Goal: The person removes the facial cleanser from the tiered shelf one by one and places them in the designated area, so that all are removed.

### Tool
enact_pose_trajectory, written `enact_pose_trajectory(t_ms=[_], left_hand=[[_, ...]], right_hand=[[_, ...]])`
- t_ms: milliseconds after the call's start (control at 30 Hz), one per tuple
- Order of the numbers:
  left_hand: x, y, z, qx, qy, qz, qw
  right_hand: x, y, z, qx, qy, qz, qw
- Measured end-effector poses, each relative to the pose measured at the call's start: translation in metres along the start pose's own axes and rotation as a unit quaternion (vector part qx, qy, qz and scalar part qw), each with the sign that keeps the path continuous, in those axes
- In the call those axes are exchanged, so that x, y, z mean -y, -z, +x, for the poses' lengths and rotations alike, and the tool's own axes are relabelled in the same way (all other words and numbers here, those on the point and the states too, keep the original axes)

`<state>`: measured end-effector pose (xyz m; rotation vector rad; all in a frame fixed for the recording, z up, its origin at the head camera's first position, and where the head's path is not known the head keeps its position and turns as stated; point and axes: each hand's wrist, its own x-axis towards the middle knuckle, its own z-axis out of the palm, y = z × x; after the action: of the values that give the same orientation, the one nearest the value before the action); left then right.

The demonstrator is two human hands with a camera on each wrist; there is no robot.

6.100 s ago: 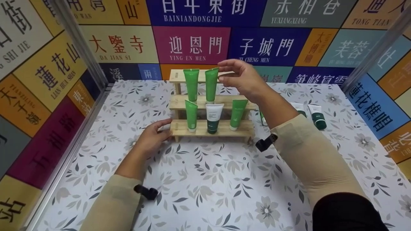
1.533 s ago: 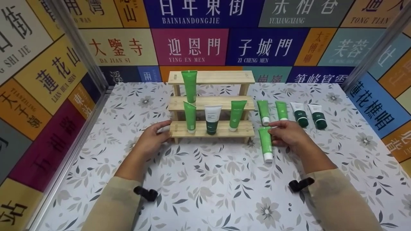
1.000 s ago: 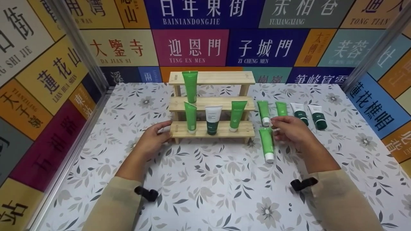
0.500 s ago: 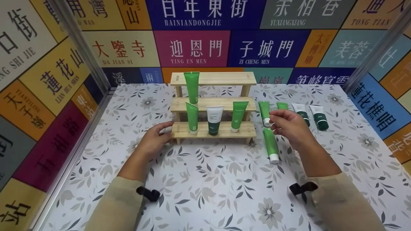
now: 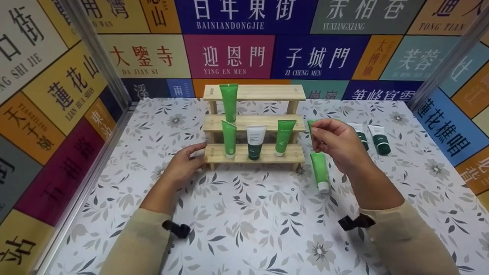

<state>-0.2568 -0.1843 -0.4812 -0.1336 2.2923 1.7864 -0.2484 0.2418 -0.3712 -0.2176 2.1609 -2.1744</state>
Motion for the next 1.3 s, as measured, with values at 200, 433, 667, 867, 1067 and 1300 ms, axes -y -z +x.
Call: enact_pose_trajectory(t_ms=[200,433,667,867,1067,1300], left_hand=[[0.001,0.001,0.002,-0.003,0.005,0.009,0.9999],[0.002,0.001,0.001,-0.005,0.001,0.014,0.9999],[0.002,0.000,0.001,-0.002,-0.007,0.009,0.9999],[0.002,0.001,0.001,-0.001,-0.006,0.009,0.9999],[0.002,0.000,0.000,0.003,-0.003,0.004,1.0000],[0.000,0.001,-0.001,0.005,0.003,0.007,1.0000]], right_hand=[[0.023,-0.019,0.009,0.012,0.016,-0.013,1.000],[0.039,-0.042,0.025,0.036,0.028,-0.011,0.999],[0.053,-0.065,0.053,0.062,0.037,-0.010,0.997],[0.063,-0.082,0.080,0.075,0.034,0.014,0.996],[0.067,-0.094,0.098,0.110,-0.007,0.022,0.994],[0.068,-0.112,0.113,0.127,-0.017,0.003,0.992]])
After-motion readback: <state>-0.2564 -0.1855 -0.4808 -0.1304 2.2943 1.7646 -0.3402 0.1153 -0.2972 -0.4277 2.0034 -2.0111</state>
